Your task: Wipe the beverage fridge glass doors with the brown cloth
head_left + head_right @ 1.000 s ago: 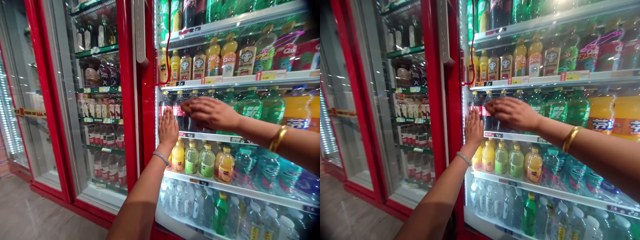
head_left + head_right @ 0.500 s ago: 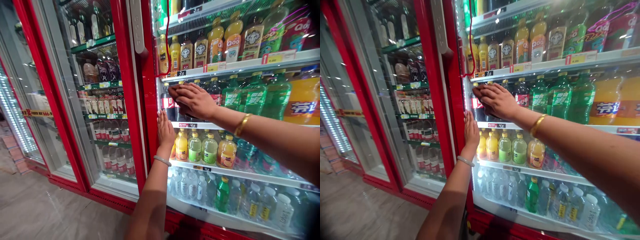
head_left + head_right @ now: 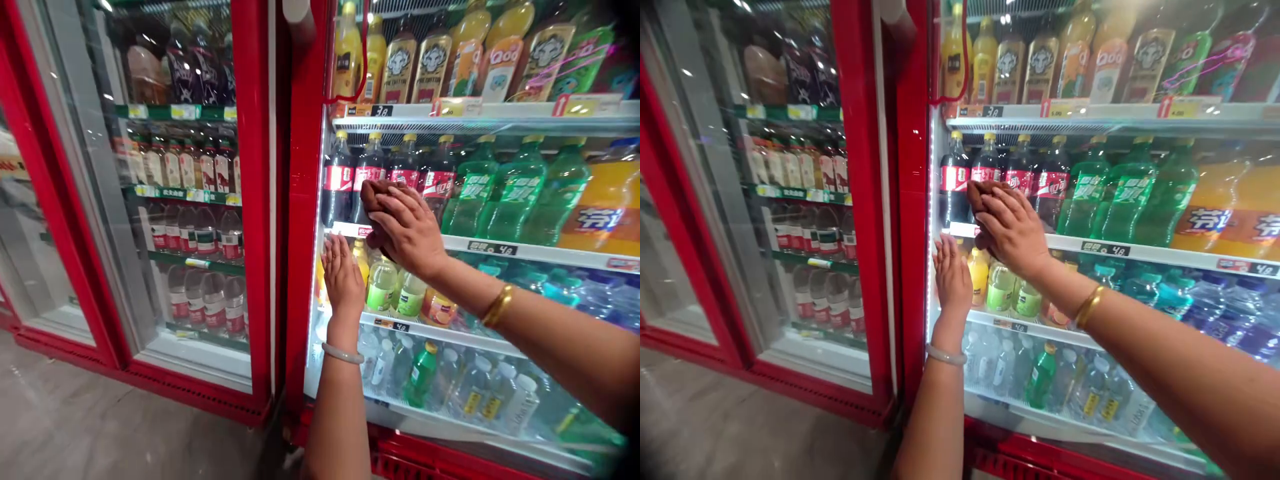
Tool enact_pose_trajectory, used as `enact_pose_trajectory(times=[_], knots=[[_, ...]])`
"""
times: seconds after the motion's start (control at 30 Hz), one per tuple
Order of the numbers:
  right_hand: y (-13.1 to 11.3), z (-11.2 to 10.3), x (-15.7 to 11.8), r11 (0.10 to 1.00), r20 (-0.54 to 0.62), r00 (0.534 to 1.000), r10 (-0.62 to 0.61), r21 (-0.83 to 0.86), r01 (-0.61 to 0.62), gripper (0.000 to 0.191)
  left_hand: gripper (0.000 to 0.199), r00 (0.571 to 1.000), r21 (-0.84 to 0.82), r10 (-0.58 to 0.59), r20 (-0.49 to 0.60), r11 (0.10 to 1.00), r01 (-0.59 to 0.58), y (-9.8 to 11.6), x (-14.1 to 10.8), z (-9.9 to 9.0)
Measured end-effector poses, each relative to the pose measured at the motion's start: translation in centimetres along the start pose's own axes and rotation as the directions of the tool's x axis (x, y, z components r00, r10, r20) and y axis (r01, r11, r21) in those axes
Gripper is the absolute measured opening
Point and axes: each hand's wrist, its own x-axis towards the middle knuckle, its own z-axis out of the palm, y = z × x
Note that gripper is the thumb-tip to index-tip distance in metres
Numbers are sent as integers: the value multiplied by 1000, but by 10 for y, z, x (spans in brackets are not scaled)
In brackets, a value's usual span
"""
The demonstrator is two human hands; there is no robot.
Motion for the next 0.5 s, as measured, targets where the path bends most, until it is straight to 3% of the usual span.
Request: enact_pose_trajectory(times=[0.07, 0.17, 0.2, 0.27, 0.33, 0.4, 0.47, 0.5], knots=[[-14, 8, -12, 999, 16, 999, -43, 24, 43, 50, 67, 999, -7, 22, -45, 1000, -22, -3, -3, 6], [-23, -1, -46, 968, 185, 952, -245, 97, 230, 50, 70, 994, 14, 52, -95, 999, -51, -6, -4, 11], [-20, -9, -56, 964, 224, 938, -265, 97, 249, 51, 70, 994, 25, 50, -99, 999, -48, -6, -3, 12], [-8, -24, -67, 982, 234, 954, -186, 32, 184, 51, 70, 996, 40, 29, -85, 999, -26, -3, -1, 13], [1, -28, -64, 998, 116, 993, -4, -56, 11, 51, 69, 998, 47, -3, -63, 999, 6, 3, -1, 14], [-3, -18, -58, 985, -73, 987, 141, -91, -147, 47, 68, 998, 50, -31, -49, 998, 34, 10, -3, 18], [-19, -3, -60, 980, -170, 973, 157, -93, -175, 43, 67, 998, 56, -36, -54, 998, 39, 18, -8, 23], [-29, 3, -66, 987, -146, 982, 118, -93, -132, 42, 66, 998, 61, -24, -51, 998, 27, 22, -11, 26]])
